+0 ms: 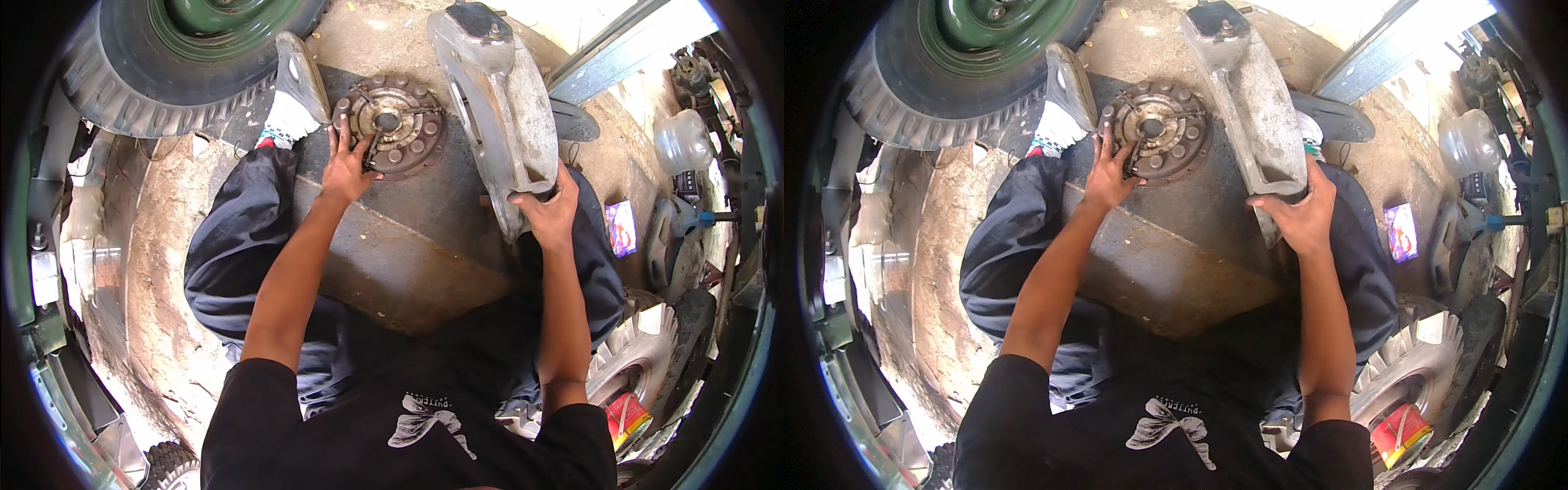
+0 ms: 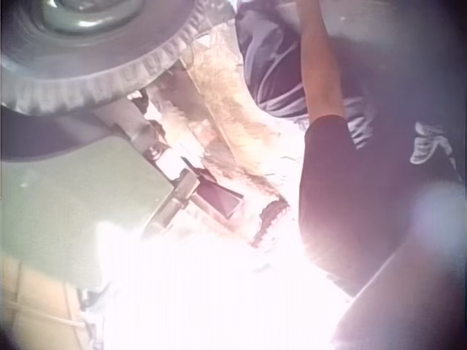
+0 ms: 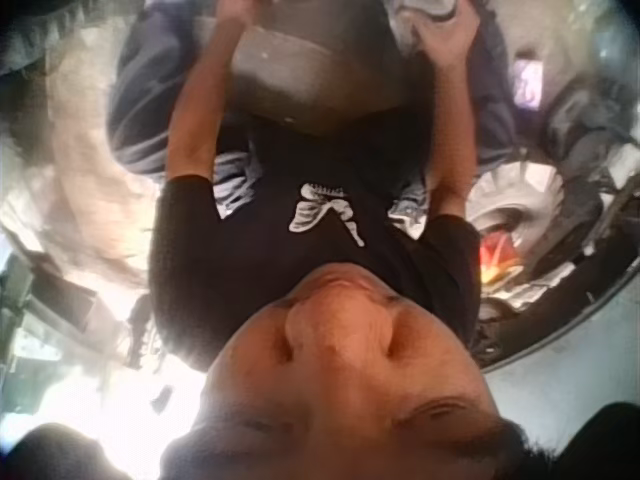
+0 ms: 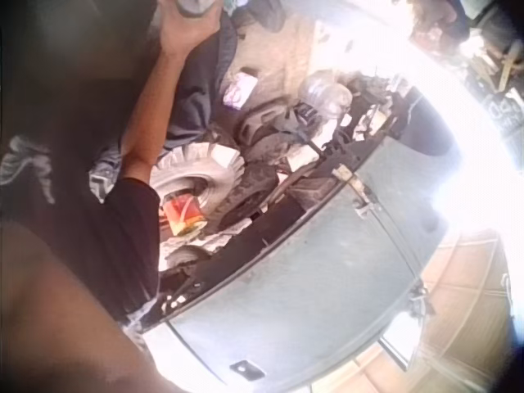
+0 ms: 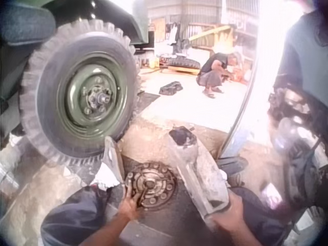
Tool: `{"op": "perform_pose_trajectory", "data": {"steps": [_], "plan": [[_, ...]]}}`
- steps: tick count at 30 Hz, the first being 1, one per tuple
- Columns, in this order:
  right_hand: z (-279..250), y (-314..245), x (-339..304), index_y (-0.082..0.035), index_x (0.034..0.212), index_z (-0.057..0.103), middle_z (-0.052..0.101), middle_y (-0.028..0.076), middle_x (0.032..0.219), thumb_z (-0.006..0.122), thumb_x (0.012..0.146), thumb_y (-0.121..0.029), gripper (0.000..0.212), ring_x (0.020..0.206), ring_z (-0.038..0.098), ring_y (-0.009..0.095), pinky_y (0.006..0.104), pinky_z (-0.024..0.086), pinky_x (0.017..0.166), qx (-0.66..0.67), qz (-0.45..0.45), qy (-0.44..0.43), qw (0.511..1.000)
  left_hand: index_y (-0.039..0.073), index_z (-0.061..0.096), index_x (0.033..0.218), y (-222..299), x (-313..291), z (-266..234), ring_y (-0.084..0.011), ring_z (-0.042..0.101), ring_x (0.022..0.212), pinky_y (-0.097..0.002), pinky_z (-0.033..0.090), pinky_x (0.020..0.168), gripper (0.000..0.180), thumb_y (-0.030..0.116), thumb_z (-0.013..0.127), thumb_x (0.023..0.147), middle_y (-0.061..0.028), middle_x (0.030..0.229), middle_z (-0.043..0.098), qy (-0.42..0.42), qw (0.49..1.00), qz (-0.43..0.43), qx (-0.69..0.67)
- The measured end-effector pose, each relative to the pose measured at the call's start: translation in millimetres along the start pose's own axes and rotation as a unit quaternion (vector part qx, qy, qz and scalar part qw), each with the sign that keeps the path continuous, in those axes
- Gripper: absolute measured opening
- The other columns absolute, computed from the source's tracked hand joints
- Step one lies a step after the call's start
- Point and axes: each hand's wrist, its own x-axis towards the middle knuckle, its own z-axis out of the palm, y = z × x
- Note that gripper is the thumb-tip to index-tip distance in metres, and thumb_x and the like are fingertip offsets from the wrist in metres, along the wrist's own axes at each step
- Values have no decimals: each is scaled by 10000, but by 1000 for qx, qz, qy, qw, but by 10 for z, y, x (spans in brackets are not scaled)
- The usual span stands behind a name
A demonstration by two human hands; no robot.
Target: The person scrubs the inner surface of a circular metal cover with a small abrasive pad, focusing on the edges and recessed areas. The person repeatedly rubs the same regions without visibly changing the overall condition of the cover.
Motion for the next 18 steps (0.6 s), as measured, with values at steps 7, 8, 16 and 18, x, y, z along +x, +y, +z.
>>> {"op": "perform_pose_trajectory", "data": {"steps": [7,8,16,18], "plan": [[46,-52,7,64,1280,696,798,99,1087,1058,685,-275,775,1009,715,158,356,561,958,-5,-4,-9,1000,184,383,1713,90,-182,472,-588,81,1643,-674,300,1300,1094,454,943,813,-298,1813,-10,147,988,14,-37],[45,-39,-13,63,1276,697,798,96,1088,1061,682,-278,775,1007,715,157,356,562,956,4,-6,-9,1000,182,374,1718,318,-243,457,-615,82,1631,-698,290,1291,1109,504,930,815,-310,1808,9,148,987,-1,-57],[37,-45,-29,73,1250,699,806,103,1064,1057,688,-245,739,989,711,143,345,572,925,-29,-24,-20,999,254,452,1693,137,10,586,-682,103,1592,-714,351,1254,1113,696,873,762,-323,1798,64,188,982,-28,-5],[8,-15,6,70,1245,706,810,110,1045,1038,706,-226,698,974,721,157,355,574,928,-7,-7,-2,1000,269,426,1706,14,147,420,-653,112,1606,-670,376,1263,1136,697,875,754,-302,1808,54,140,990,-22,-4]]}}
